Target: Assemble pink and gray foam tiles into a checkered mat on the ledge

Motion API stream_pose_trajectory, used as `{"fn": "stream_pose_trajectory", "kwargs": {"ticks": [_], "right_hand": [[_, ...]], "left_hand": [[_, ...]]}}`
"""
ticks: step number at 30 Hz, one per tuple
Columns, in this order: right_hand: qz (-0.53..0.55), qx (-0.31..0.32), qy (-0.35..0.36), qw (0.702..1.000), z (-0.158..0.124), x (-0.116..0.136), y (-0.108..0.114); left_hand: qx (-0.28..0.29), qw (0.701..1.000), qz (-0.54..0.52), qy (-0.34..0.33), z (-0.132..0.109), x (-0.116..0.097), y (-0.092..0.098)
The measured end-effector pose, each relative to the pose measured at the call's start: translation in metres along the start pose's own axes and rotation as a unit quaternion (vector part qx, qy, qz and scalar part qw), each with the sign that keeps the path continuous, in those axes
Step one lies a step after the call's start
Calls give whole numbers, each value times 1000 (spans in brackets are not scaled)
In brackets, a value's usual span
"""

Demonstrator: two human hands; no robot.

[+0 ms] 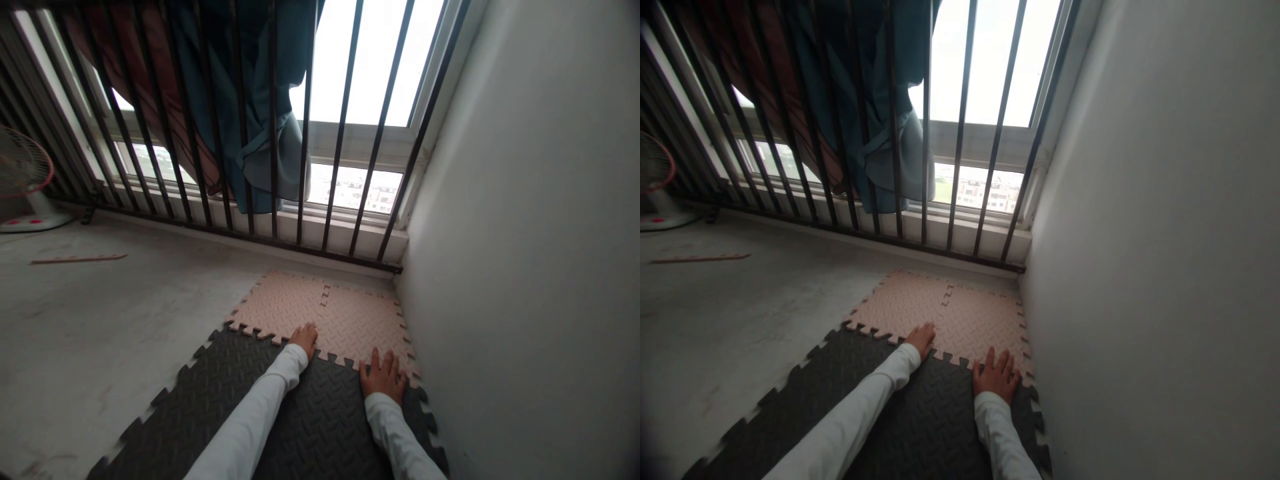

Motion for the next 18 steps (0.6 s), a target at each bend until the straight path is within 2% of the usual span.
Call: {"fn": "stream_pose_trajectory", "kwargs": {"ticks": [4, 13, 16, 18], "right_hand": [[-5, 0, 1, 1000, 0, 0, 0], [-21, -11, 7, 1000, 0, 0, -4], [-20, -8, 7, 1000, 0, 1, -4], [-20, -6, 1, 1000, 0, 0, -3]], "left_hand": [[-25, 999, 5, -27, -15, 0, -10], [43, 998, -24, -26, -8, 7, -10], [7, 1000, -3, -20, -15, 8, -9], [-36, 999, 21, 14, -27, 16, -8]]}}
Point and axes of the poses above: each hand's wrist, its own z-axis towards the middle knuckle, its own y-axis out of the back of the hand, x = y × z, the point moved 9 cm from there along z, towards the middle knuckle, and after that the axes turned 12 degrees about -x, right-handed, at the moved point
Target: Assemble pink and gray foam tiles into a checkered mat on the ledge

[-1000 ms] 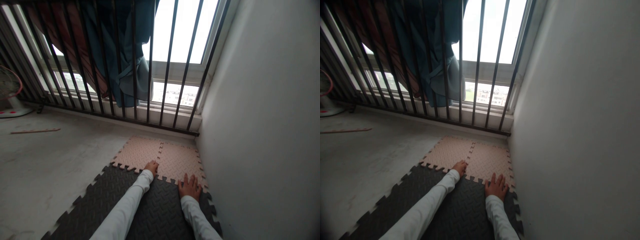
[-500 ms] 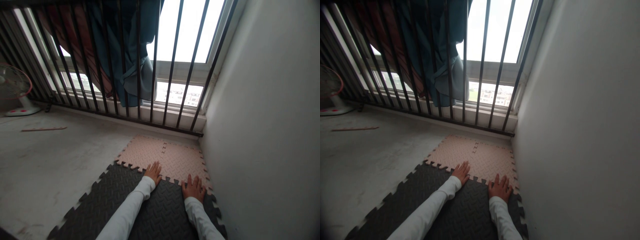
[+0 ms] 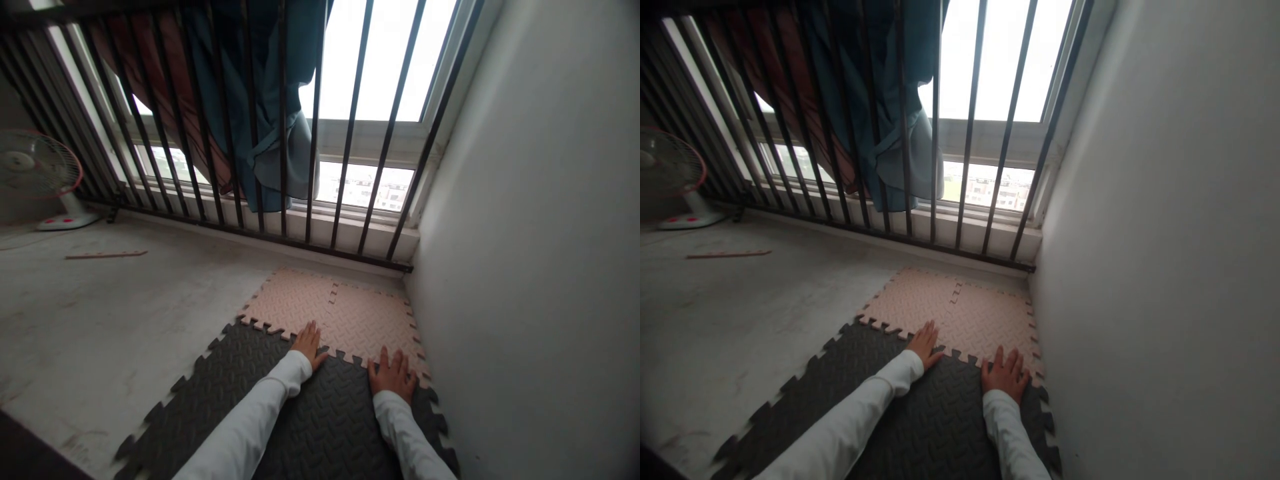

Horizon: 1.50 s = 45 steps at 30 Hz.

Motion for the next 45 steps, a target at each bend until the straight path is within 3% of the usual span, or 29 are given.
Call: {"fn": "stream_pose_trajectory", "kwargs": {"ticks": [4, 6, 14, 23, 25, 29, 34, 39, 45], "right_hand": [[5, 8, -19, 1000, 1, -1, 0], [11, 12, -24, 1000, 1, 0, 0], [-6, 6, -23, 1000, 1, 0, 7], [-13, 5, -18, 1000, 1, 1, 10], [-18, 10, -23, 1000, 1, 0, 11], [-10, 7, -21, 1000, 2, 0, 7], [-1, -13, -14, 1000, 2, -1, 1], [-13, -32, -2, 999, 1, 1, 7], [-11, -14, 0, 1000, 1, 0, 5]], "left_hand": [[-68, 991, 62, 97, -30, 29, 7], [-75, 988, 76, 110, -39, 36, 8], [-66, 991, 53, 102, -43, 40, 15], [5, 998, 38, 53, -34, 48, 41], [-19, 995, 51, 85, -25, 65, 53], [-73, 967, 91, 226, -18, 122, 74], [-82, 961, 96, 245, -14, 154, 72], [-94, 963, 98, 235, -18, 158, 64], [-99, 972, 98, 192, -33, 146, 56]]}}
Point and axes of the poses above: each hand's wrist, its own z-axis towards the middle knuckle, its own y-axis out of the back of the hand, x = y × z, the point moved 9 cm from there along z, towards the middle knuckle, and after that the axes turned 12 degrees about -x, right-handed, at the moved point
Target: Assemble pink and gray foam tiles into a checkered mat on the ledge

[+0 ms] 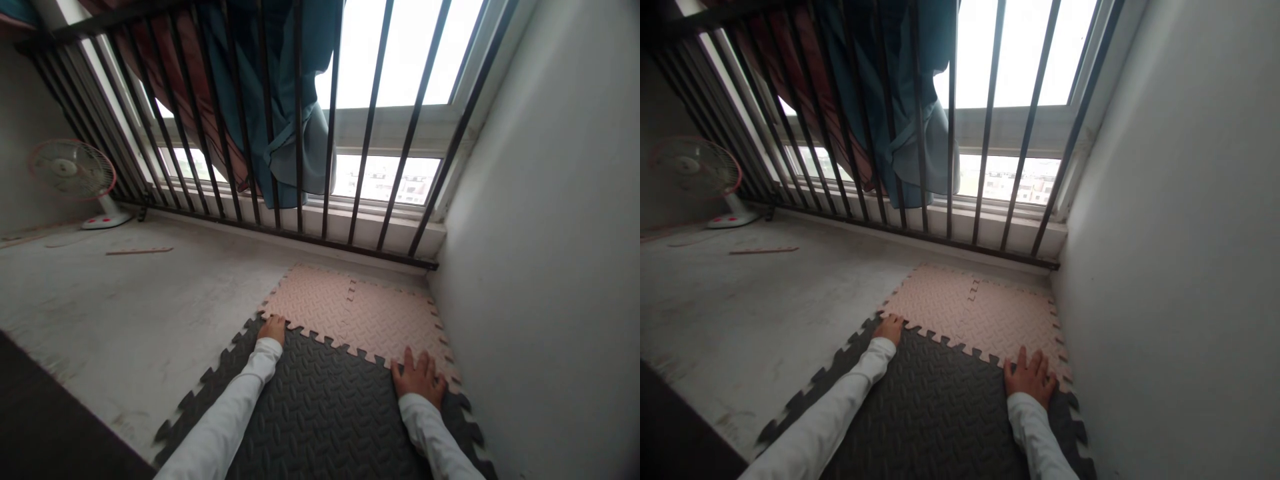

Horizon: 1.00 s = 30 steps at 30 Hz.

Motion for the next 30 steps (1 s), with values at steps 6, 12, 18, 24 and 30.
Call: {"fn": "stream_pose_trajectory", "kwargs": {"ticks": [6, 12, 18, 24, 30], "right_hand": [[-22, 9, 2, 1000, 0, 0, 1], [-29, 24, -3, 999, 1, 1, 9], [-34, 31, -2, 999, 2, 1, 8], [-26, 22, -1, 999, 2, 1, 9], [-7, 21, -6, 1000, 1, 2, 14]], "left_hand": [[13, 1000, 16, -3, -19, -5, 1], [20, 1000, -3, 4, -7, 3, 14], [-5, 996, 71, 56, -15, 16, 4], [68, 995, 76, 21, -11, 15, -5], [111, 989, 80, -54, -11, 12, 3]]}}
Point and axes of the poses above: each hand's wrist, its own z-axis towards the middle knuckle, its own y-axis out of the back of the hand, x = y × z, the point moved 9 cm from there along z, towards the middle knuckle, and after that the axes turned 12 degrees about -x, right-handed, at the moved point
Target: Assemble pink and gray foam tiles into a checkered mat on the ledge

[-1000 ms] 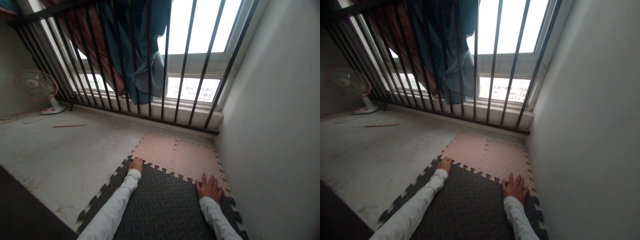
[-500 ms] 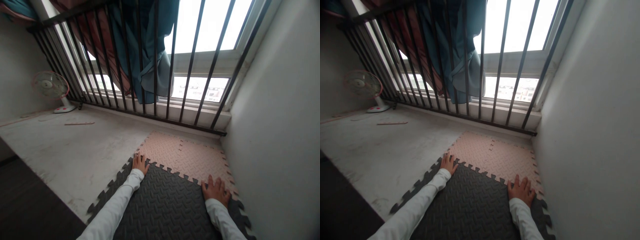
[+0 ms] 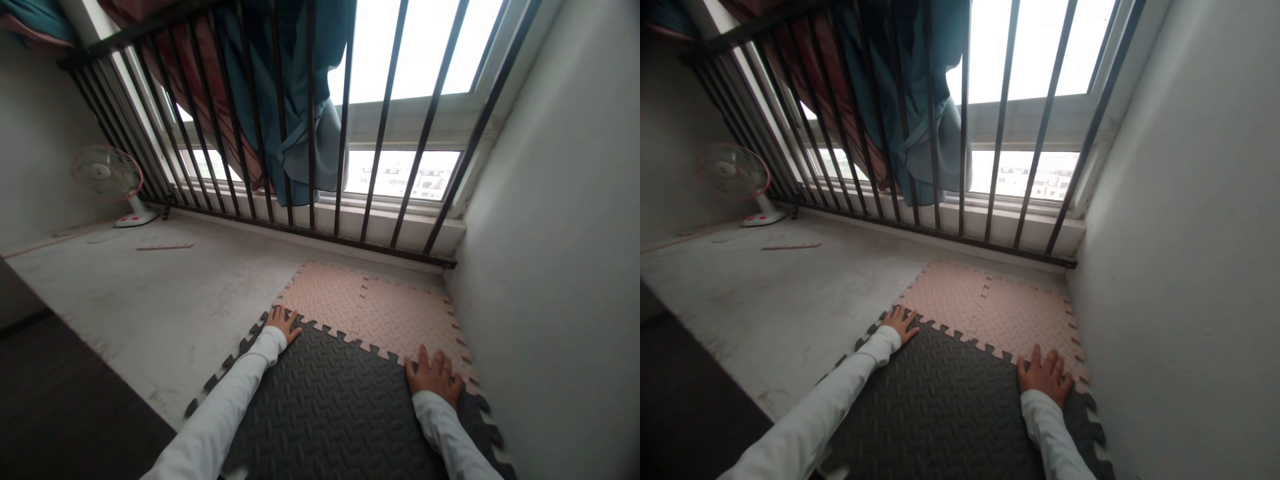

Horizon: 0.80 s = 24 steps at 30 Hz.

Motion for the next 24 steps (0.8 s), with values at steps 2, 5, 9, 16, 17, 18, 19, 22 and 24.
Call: {"fn": "stream_pose_trajectory", "kwargs": {"ticks": [2, 5, 9, 16, 17, 18, 19, 22, 24], "right_hand": [[3, 10, -2, 1000, 1, 0, -1], [0, 15, -4, 1000, 2, 1, 0], [-9, 28, 3, 1000, 0, -1, -2], [21, 81, 24, 996, 15, 20, -4], [41, 95, 46, 994, 24, 36, -4], [66, 113, 76, 988, 33, 56, -4], [93, 138, 103, 981, 42, 78, -6], [153, 166, 153, 962, 74, 140, -6], [176, 167, 180, 953, 88, 172, -8]], "left_hand": [[13, 1000, 10, -15, -1, -4, 0], [11, 1000, -17, 14, -4, -7, -6], [1, 996, -61, 58, -7, -7, -18], [1, 996, -71, 59, -4, -5, -24], [6, 996, -69, 59, -4, -5, -26], [8, 996, -68, 58, -3, -5, -27], [9, 996, -68, 57, -3, -5, -28], [8, 996, -66, 58, -3, -5, -29], [2, 996, -67, 56, -4, -5, -27]]}}
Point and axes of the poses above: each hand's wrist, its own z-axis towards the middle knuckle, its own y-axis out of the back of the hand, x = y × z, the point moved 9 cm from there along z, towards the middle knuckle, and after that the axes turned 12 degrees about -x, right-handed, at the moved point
